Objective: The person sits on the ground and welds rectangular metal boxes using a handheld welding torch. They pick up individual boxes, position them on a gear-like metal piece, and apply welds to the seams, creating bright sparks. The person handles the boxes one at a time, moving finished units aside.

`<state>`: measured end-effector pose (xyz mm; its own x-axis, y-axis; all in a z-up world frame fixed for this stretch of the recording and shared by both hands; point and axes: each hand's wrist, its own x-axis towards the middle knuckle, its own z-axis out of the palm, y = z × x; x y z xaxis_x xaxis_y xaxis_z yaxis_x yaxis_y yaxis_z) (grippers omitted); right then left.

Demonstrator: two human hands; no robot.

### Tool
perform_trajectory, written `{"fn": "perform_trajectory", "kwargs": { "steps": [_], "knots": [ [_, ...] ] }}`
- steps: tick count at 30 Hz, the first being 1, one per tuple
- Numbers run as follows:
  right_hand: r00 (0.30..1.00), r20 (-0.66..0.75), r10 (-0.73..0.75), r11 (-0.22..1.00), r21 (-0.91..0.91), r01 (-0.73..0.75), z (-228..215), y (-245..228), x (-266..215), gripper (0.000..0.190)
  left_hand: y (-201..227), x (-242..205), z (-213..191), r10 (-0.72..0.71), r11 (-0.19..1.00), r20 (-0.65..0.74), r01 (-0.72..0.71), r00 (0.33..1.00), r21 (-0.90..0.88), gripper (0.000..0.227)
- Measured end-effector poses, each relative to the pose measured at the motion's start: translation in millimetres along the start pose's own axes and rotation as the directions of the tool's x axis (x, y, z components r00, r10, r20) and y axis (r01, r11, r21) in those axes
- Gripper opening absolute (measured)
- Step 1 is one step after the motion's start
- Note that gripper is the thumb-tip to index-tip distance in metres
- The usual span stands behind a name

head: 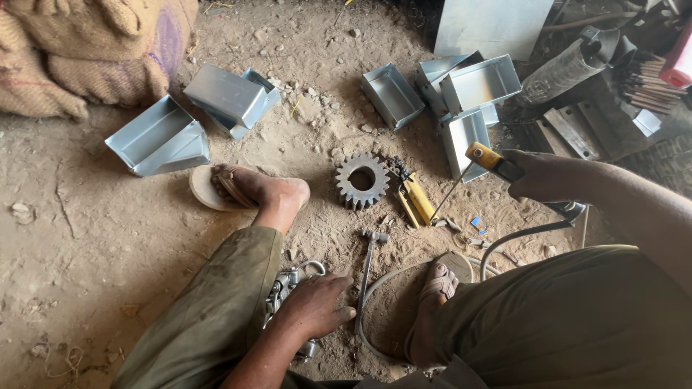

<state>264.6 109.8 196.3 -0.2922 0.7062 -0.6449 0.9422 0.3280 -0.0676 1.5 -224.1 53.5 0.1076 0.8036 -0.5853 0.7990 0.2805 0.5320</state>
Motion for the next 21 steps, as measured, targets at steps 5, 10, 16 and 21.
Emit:
{"fn": "perform_trajectory", "kwargs": {
  "steps": [5, 10, 16, 21],
  "knots": [
    [0.997, 0.021, -0.074, 0.997, -0.003, 0.074, 3.1, 11.8, 8.1, 0.068, -3.5, 2.5, 3.7, 0.001, 1.000, 0.003, -0.001, 1.000, 0.023, 0.072],
    [0.997, 0.063, -0.051, 0.996, -0.071, 0.055, 5.3, 13.8, 15.1, 0.044, -4.5, 3.2, 4.3, -0.003, 1.000, 0.017, 0.002, 1.000, 0.026, 0.072],
    [0.998, 0.041, -0.043, 0.997, -0.058, 0.046, 2.3, 11.0, 8.5, 0.049, -1.1, 2.0, 0.9, -0.019, 0.999, 0.038, 0.018, 0.999, 0.029, 0.072],
    [0.996, 0.021, -0.090, 0.996, -0.015, 0.090, 2.5, 13.6, 10.1, 0.059, 0.6, -0.6, -2.6, -0.028, 0.999, 0.051, 0.027, 0.998, 0.030, 0.073]
  ]
}}
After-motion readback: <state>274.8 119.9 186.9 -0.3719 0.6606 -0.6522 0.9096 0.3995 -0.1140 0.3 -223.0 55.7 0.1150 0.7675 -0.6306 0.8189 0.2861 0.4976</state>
